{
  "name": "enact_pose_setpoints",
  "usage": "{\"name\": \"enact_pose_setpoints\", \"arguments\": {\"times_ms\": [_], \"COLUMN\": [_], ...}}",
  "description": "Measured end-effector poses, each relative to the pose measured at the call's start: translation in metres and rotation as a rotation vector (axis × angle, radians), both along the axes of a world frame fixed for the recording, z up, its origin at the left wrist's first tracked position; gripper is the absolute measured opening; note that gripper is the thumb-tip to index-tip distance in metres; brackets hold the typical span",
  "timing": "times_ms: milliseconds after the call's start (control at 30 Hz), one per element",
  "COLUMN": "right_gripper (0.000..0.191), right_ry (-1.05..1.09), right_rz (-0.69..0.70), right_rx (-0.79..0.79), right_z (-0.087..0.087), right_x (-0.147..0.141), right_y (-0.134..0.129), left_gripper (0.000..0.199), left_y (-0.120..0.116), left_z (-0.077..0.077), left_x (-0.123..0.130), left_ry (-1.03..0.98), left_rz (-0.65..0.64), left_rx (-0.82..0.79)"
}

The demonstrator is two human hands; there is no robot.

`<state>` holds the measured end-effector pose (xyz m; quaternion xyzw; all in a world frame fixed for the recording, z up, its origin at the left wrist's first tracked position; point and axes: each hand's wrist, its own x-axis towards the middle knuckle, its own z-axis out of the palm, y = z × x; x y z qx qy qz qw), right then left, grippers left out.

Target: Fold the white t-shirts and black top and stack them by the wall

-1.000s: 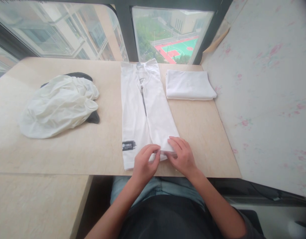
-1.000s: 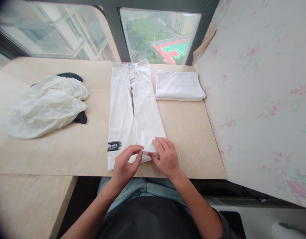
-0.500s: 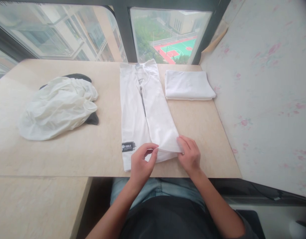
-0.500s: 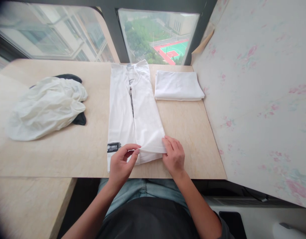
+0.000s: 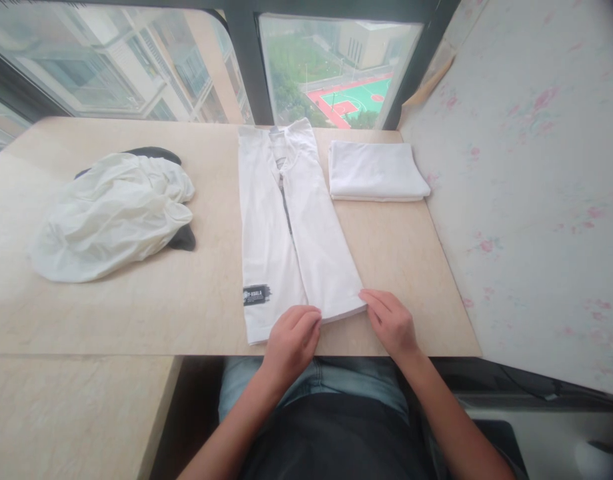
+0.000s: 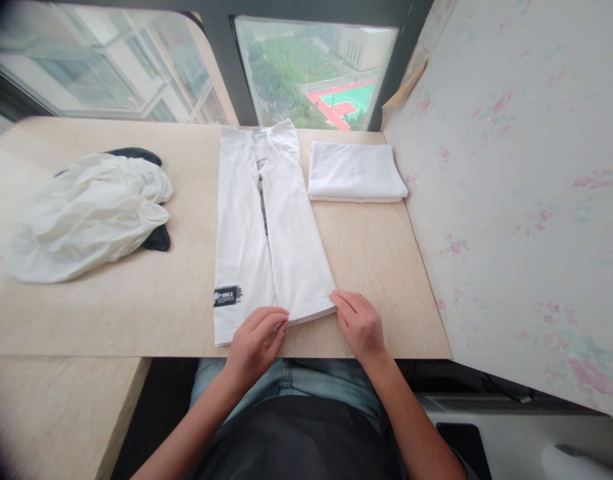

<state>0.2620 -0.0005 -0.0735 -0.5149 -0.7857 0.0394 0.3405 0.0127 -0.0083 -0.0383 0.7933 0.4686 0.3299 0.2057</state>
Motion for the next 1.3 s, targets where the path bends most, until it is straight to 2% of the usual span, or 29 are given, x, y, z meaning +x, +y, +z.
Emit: {"name": "enact_pose_setpoints", "arguments": {"times_ms": [133,233,333,433,500,633,800,933,1033,1067,1167,1300], "right_gripper": [0.026,0.020,0.025,0.037,0.041,0.047,0.052,0.061,0.069,0.070,0.066,0.046], "right_ry": [-0.005,0.053,0.089,0.009,-0.109,-0.303,-0.358,-0.365,-0.367,-0.364,-0.335,-0.293], "right_rz": [0.053,0.088,0.137,0.217,0.244,0.270,0.293,0.300,0.314,0.325,0.367,0.403], "right_rx": [-0.044,-0.035,-0.023,-0.051,-0.091,-0.168,-0.197,-0.230,-0.229,-0.224,-0.204,-0.143], "right_z": [0.007,0.015,0.023,0.026,0.022,0.010,0.010,0.016,0.016,0.016,0.016,0.016], "right_x": [0.004,-0.002,-0.016,-0.037,-0.050,-0.067,-0.063,-0.051,-0.042,-0.040,-0.037,-0.029], "right_y": [-0.002,0.005,0.026,0.053,0.068,0.078,0.057,0.021,-0.007,-0.014,-0.032,-0.044], "left_gripper": [0.011,0.008,0.009,0.024,0.039,0.056,0.061,0.077,0.086,0.082,0.050,0.047], "left_y": [-0.003,-0.001,0.008,0.020,0.026,0.023,0.005,-0.009,-0.023,-0.029,-0.047,-0.060], "left_z": [-0.005,0.000,0.007,0.010,0.007,-0.005,-0.002,0.000,-0.007,-0.010,-0.016,-0.017], "left_x": [-0.005,-0.006,-0.003,0.004,0.007,0.010,-0.006,-0.043,-0.071,-0.078,-0.094,-0.114], "left_ry": [0.225,0.259,0.255,0.316,0.418,0.533,0.588,0.667,0.685,0.682,0.646,0.531], "left_rz": [-0.055,-0.038,0.031,0.078,0.085,0.112,0.087,0.088,0.017,-0.007,-0.015,-0.096], "left_rx": [0.028,0.017,0.043,0.099,0.092,0.018,0.014,0.077,0.127,0.135,0.183,0.318]}}
